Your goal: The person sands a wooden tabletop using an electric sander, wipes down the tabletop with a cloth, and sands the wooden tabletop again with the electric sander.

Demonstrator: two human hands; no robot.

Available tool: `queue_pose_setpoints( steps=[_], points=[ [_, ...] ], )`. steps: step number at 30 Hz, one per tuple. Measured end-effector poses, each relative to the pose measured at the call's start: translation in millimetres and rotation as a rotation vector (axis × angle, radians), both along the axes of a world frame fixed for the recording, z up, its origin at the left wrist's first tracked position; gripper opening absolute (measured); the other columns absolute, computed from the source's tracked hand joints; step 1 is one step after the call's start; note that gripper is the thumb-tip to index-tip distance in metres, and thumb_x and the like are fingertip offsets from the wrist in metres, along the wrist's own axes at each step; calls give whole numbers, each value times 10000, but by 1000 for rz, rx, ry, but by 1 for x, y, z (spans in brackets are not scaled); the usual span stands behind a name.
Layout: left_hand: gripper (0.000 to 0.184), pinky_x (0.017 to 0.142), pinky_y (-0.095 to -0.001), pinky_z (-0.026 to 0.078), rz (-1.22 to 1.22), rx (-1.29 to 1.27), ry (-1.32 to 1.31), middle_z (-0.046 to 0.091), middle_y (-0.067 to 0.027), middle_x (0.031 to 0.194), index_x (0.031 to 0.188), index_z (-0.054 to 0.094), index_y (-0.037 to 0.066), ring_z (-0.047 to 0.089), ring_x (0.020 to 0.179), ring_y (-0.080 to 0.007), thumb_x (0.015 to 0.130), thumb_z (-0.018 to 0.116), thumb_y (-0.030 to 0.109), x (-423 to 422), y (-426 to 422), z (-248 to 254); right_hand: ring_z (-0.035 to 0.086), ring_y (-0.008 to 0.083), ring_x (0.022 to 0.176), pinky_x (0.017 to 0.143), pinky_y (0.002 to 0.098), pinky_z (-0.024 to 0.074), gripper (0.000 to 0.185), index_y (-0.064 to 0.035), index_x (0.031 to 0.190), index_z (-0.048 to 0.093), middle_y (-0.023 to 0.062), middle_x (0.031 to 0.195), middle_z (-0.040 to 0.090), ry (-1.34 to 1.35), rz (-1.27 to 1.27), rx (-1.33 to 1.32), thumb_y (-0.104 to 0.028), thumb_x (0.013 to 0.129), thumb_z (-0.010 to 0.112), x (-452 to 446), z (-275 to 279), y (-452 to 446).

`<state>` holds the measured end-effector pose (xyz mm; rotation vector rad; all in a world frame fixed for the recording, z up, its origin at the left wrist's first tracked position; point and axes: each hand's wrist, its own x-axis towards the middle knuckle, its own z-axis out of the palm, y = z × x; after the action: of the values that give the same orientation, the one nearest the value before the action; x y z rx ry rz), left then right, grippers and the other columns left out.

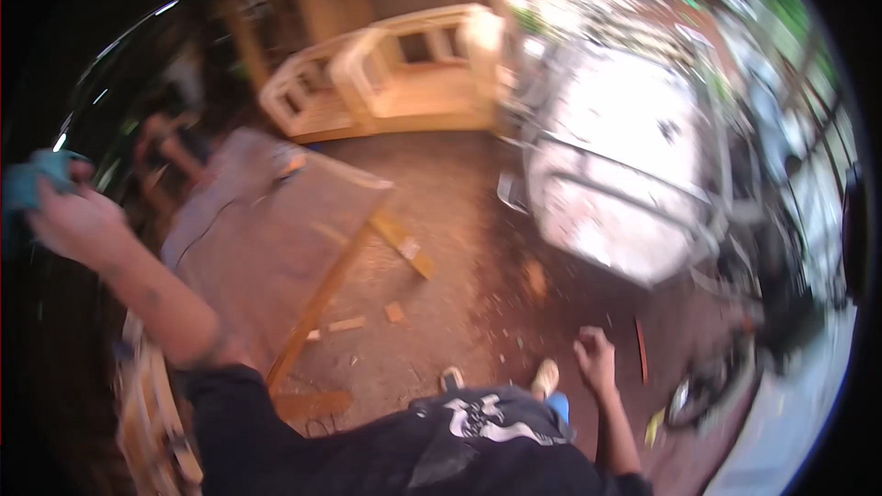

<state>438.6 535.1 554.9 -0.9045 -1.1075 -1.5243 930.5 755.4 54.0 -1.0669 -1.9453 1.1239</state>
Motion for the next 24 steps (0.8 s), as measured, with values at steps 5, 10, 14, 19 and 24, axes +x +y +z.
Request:
queue_pose_setpoints(
  steps=[5, 10, 14, 19, 24],
  points=[
    [255, 751, -398, 515, -166, -1463, 181, 616, -156, 1033, 1107, 602, 23, 614, 922, -287, 919, 570, 192, 75, 322, -227, 675, 202, 831, 775, 319, 528, 255, 5, 1102, 588, 123, 900, 688, -36, -519, -205, -62, 864, 650, 87, 7, -40],
    [277, 784, -442, 521, -441, -2397, 228, 657, -204, 1039, 1088, 623, 34, 640, 966, -358, 879, 591, 213, 214, 269, -559, 642, 186, 736, 727, 307, 517, 229, 1, 1052, 610, 95, 837, 663, -106, -792, -112, -93, 850, 664, 146, -48, -170],
    [273, 635, -439, 541, -548, -2271, -58, 697, -214, 891, 1052, 638, 42, 691, 789, -364, 865, 598, 237, 161, 211, -578, 642, 167, 727, 619, 350, 527, 224, 7, 949, 641, 72, 829, 661, 110, -1359, -824, -197, 856, 629, 174, -131, -330],
    [193, 399, -328, 430, -1057, -1768, -1712, 607, -74, 671, 902, 625, 65, 534, 456, -174, 942, 504, 211, 94, 140, -609, 660, 215, 659, 546, 372, 525, 234, -28, 860, 674, 76, 762, 662, -614, -713, -841, -240, 890, 578, 193, -253, -441],
    [211, 551, -258, 486, -1307, -367, -2313, 610, -100, 893, 1008, 581, 27, 570, 661, -176, 866, 438, 90, 50, 55, -464, 626, 203, 586, 483, 348, 503, 267, -20, 797, 649, 82, 724, 652, -93, -848, -1144, -236, 935, 571, 185, -226, -335]
  ],
)
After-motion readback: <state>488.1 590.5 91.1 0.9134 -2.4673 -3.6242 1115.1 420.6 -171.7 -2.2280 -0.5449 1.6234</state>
